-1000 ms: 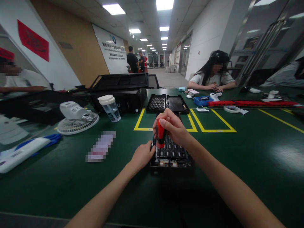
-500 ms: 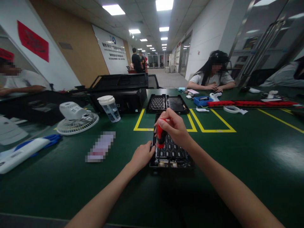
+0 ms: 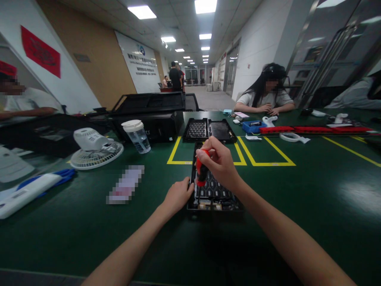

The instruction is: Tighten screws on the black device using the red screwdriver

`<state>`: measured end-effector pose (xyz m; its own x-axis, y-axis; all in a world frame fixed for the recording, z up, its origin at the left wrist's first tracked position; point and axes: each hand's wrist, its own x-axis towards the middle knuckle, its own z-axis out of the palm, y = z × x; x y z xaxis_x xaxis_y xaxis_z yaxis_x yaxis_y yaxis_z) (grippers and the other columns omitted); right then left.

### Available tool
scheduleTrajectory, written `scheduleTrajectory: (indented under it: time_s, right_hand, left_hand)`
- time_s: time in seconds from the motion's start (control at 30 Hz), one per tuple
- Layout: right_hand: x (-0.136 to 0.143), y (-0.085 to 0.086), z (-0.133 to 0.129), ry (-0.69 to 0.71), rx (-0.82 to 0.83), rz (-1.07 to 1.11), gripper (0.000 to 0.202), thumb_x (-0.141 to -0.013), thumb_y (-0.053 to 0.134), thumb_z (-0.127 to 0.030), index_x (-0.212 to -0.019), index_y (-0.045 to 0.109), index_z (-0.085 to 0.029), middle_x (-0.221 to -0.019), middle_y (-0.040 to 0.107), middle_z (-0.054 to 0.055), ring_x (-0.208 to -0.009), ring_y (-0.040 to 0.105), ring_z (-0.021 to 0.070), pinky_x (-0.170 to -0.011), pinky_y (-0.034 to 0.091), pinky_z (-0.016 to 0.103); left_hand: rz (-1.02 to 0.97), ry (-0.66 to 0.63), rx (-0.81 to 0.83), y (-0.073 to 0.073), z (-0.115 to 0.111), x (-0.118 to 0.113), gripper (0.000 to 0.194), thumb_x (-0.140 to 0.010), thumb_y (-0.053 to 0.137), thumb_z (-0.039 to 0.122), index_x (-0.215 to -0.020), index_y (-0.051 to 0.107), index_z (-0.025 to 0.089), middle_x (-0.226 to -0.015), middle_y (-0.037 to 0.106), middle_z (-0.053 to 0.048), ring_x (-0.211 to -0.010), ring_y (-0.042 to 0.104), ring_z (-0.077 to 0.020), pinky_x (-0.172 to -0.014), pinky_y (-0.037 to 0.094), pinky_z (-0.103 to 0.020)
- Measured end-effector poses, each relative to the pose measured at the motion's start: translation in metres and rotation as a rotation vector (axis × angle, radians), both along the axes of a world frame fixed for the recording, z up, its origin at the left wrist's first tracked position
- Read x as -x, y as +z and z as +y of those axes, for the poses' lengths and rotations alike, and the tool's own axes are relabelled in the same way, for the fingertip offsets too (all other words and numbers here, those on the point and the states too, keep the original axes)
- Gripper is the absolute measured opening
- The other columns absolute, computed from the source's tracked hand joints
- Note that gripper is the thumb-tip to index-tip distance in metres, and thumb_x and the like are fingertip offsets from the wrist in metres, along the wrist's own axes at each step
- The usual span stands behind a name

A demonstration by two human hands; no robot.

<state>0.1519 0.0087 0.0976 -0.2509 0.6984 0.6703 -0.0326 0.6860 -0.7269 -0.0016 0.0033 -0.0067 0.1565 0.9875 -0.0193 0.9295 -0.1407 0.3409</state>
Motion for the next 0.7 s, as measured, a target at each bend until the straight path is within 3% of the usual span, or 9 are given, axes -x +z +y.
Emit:
scheduleTrajectory:
  time_s: [0.33,0.7]
  right_hand:
    - [0.004,0.002,-0.013,-0.19,-0.085,-0.103,0.023,-0.083,0.052,-0.028,-0.068,0.037,-0.019,-0.062,0.036,-0.004,-0.053,0.037,0.0071,-0.046,0.03,0.021]
    - [0.007,0.001,-0.017,-0.168,-0.053,-0.031,0.022,-0.081,0.054,-0.026,-0.068,0.037,-0.02,-0.062,0.037,-0.004,-0.053,0.037,0.0081,-0.048,0.034,0.022]
  left_hand:
    - [-0.021,0.004,0.023,0.003,0.0,-0.001,0.031,-0.088,0.03,0.038,-0.097,0.053,0.019,-0.092,0.067,-0.009,-0.084,0.063,-0.0203,-0.068,0.042,-0.026]
    - [-0.012,0.003,0.012,0.004,-0.002,-0.001,0.031,-0.088,0.03,0.039,-0.094,0.053,0.019,-0.091,0.067,-0.009,-0.083,0.063,-0.0201,-0.067,0.041,-0.026]
